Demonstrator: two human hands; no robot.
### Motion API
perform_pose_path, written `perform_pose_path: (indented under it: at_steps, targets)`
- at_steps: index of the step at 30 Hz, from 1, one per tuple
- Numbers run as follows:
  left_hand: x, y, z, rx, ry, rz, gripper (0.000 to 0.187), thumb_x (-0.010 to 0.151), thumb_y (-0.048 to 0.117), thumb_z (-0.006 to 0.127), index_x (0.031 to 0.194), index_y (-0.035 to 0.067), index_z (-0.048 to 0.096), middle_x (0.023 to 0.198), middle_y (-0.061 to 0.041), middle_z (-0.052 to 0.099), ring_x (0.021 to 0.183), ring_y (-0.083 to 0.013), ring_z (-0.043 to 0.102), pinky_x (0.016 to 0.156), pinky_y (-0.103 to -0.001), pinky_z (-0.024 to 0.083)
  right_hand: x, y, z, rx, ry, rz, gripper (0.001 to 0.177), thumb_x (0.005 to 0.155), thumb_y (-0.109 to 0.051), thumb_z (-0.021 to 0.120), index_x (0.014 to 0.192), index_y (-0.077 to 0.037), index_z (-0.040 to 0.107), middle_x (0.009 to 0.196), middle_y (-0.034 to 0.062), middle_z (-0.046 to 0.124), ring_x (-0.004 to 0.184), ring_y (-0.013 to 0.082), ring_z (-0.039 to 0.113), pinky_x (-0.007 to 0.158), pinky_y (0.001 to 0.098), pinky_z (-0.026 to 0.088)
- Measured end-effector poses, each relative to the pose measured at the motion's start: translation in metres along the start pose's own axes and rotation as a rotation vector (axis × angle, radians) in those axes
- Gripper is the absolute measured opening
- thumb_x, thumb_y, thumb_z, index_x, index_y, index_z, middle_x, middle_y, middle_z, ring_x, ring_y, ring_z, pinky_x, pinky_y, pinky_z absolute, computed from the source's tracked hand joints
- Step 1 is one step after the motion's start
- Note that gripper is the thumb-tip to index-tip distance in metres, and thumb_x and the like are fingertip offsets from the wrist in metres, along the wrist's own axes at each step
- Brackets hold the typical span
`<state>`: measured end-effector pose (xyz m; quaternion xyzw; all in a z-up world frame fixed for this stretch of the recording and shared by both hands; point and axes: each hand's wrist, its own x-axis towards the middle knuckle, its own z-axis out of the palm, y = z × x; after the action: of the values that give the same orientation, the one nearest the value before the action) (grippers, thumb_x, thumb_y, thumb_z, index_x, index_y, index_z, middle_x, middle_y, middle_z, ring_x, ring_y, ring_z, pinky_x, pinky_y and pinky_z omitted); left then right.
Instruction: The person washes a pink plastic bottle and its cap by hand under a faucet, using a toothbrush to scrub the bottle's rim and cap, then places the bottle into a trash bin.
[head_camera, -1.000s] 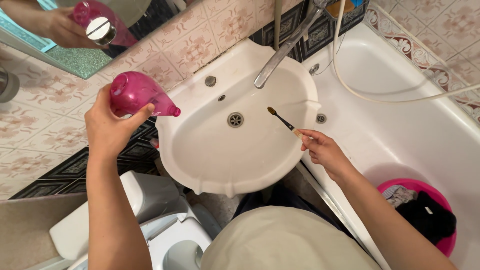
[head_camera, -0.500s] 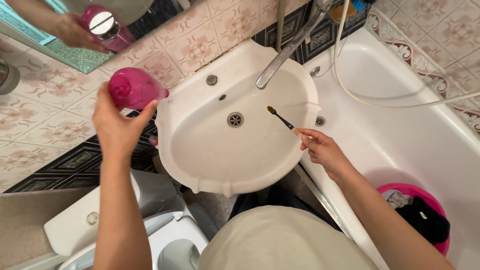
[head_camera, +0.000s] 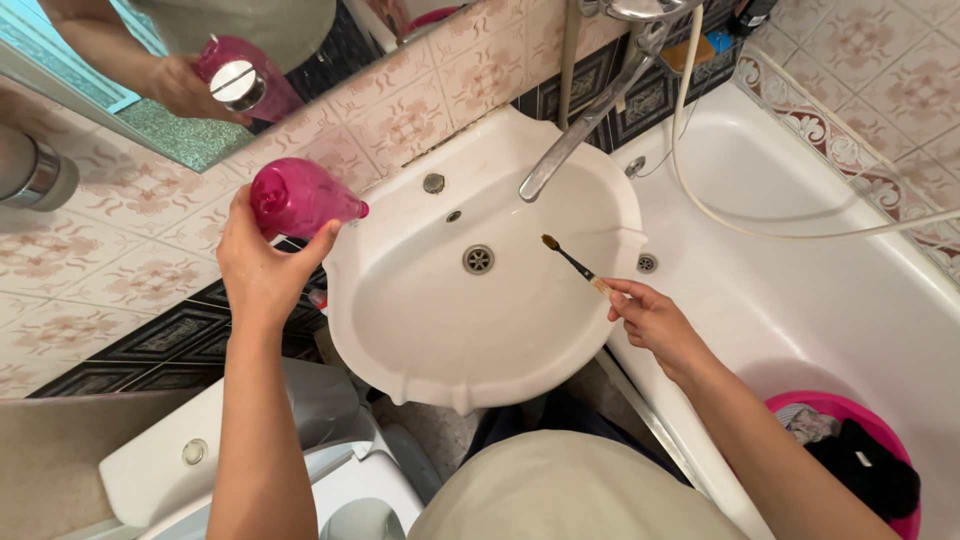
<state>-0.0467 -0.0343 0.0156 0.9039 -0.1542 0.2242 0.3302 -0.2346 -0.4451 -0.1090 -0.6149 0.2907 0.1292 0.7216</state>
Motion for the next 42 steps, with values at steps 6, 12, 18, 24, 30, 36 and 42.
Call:
perform_pose_path:
  at_steps: [6, 12, 18, 24, 30, 36, 42]
  targets:
    - [-0.002, 0.010, -0.008, 0.009, -0.019, -0.021, 0.077, 0.080, 0.034, 0.094, 0.135, -0.005, 0.056, 0.120, -0.020, 0.069, 0.108, -0.0321, 0.071, 0.095, -0.042, 0.056, 0.001, -0.003, 0.003, -0.022, -0.009, -0.003, 0.041, 0.101, -0.028, 0.057, 0.137, -0.011, 0.065, 0.083, -0.0016, 0.056, 0.052, 0.0045, 0.028, 0.046, 0.0220, 0.027]
    - [-0.002, 0.010, -0.011, -0.019, -0.037, -0.017, 0.076, 0.081, 0.034, 0.093, 0.137, -0.004, 0.056, 0.121, -0.020, 0.070, 0.109, -0.0316, 0.071, 0.097, -0.042, 0.056, 0.003, -0.002, 0.004, -0.014, -0.007, 0.001, 0.041, 0.100, -0.028, 0.057, 0.137, -0.010, 0.064, 0.082, -0.0020, 0.056, 0.052, 0.0044, 0.028, 0.046, 0.0221, 0.027]
    - [-0.015, -0.004, 0.004, 0.077, -0.057, -0.121, 0.079, 0.078, 0.041, 0.092, 0.135, -0.004, 0.059, 0.119, -0.022, 0.071, 0.108, -0.0354, 0.070, 0.095, -0.044, 0.054, 0.005, 0.009, 0.003, -0.014, -0.017, 0.016, 0.042, 0.100, -0.028, 0.058, 0.138, -0.010, 0.063, 0.083, -0.0019, 0.057, 0.052, 0.0040, 0.030, 0.047, 0.0212, 0.029]
    - [-0.046, -0.020, 0.024, -0.046, -0.017, -0.453, 0.080, 0.075, 0.051, 0.087, 0.131, 0.000, 0.062, 0.115, -0.021, 0.073, 0.105, -0.0334, 0.073, 0.094, -0.043, 0.056, 0.015, 0.011, 0.011, -0.163, -0.050, -0.032, 0.043, 0.099, -0.030, 0.058, 0.138, -0.012, 0.061, 0.087, 0.0009, 0.065, 0.056, 0.0067, 0.034, 0.051, 0.0231, 0.033]
    - [-0.093, -0.027, 0.057, -0.062, -0.006, -0.608, 0.085, 0.071, 0.052, 0.087, 0.132, 0.000, 0.059, 0.115, -0.022, 0.072, 0.105, -0.0353, 0.072, 0.093, -0.043, 0.054, 0.058, 0.022, 0.034, -0.409, -0.067, -0.103, 0.035, 0.103, -0.034, 0.054, 0.123, -0.009, 0.065, 0.104, 0.0009, 0.078, 0.085, 0.0116, 0.053, 0.083, 0.0284, 0.046]
    - [-0.114, -0.008, 0.073, -0.076, -0.006, -0.726, 0.082, 0.074, 0.053, 0.084, 0.131, -0.002, 0.059, 0.114, -0.022, 0.072, 0.105, -0.0356, 0.071, 0.093, -0.044, 0.054, 0.088, 0.043, 0.025, -0.553, 0.076, -0.199, 0.033, 0.103, -0.033, 0.054, 0.121, -0.008, 0.065, 0.109, 0.0029, 0.074, 0.104, 0.0138, 0.063, 0.097, 0.0311, 0.047]
    - [-0.113, 0.011, 0.082, -0.046, -0.001, -0.594, 0.093, 0.074, 0.052, 0.085, 0.137, -0.008, 0.053, 0.120, -0.025, 0.067, 0.108, -0.0362, 0.068, 0.093, -0.044, 0.053, 0.076, 0.060, 0.000, -0.482, 0.120, -0.205, 0.032, 0.102, -0.030, 0.057, 0.121, -0.006, 0.067, 0.103, 0.0049, 0.073, 0.100, 0.0165, 0.063, 0.093, 0.0308, 0.049]
